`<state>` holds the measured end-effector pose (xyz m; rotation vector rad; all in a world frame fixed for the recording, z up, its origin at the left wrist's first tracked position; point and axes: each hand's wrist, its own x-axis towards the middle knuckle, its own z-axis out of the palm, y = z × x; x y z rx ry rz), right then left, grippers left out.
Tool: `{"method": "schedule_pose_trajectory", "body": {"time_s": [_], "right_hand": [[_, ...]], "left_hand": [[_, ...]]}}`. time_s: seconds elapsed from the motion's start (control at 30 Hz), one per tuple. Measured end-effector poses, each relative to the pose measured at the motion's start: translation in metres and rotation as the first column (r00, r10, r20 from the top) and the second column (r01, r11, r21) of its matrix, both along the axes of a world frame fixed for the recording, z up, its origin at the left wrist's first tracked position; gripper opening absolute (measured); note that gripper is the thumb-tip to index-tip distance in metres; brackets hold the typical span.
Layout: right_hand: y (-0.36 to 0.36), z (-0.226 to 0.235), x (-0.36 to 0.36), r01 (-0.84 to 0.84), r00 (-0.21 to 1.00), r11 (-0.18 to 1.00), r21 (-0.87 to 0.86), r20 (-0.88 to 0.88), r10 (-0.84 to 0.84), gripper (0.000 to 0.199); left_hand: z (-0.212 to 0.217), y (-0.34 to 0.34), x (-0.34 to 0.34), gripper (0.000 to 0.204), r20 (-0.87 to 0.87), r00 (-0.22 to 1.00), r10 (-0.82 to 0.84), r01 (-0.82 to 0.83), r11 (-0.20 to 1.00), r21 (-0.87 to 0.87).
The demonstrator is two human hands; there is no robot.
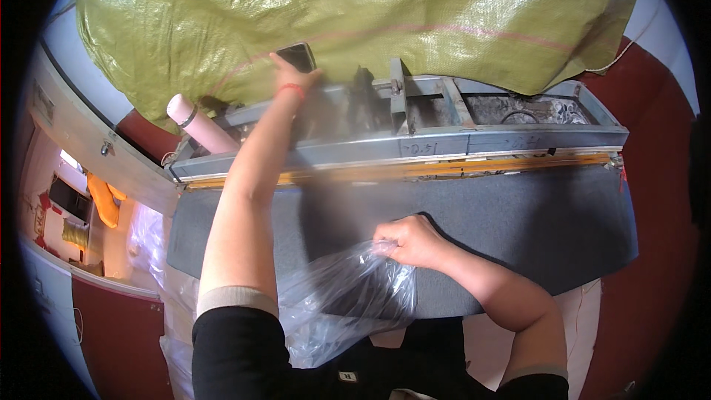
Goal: Manually aligning and preparing large plastic sheets on a workspace for packaging or heat sealing.
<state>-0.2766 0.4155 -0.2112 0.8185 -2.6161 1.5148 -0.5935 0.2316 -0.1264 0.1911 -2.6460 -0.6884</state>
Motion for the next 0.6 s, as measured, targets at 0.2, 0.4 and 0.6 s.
{"method": "schedule_pose_trajectory", "body": {"time_s": [0.2, 0.4, 0.6], "right_hand": [[0.005, -0.004, 0.001, -0.03, 0.994, 0.999, -0.03, 0.108, 0.033, 0.013], [0.0, -0.011, 0.006, -0.037, 0.981, 0.987, -0.158, 0.184, 0.066, 0.013], [-0.036, 0.017, 0.06, -0.034, 0.976, 0.923, -0.383, 0.187, 0.114, 0.009]], "left_hand": [[0.048, -0.025, 0.082, 0.039, -0.545, 0.75, -0.374, 0.519, 0.844, 0.136], [0.021, -0.009, 0.325, 0.038, 0.022, 0.345, -0.938, 0.938, 0.345, 0.024], [-0.007, -0.041, 0.36, 0.031, 0.226, 0.391, -0.893, 0.794, 0.451, 0.407]]}}
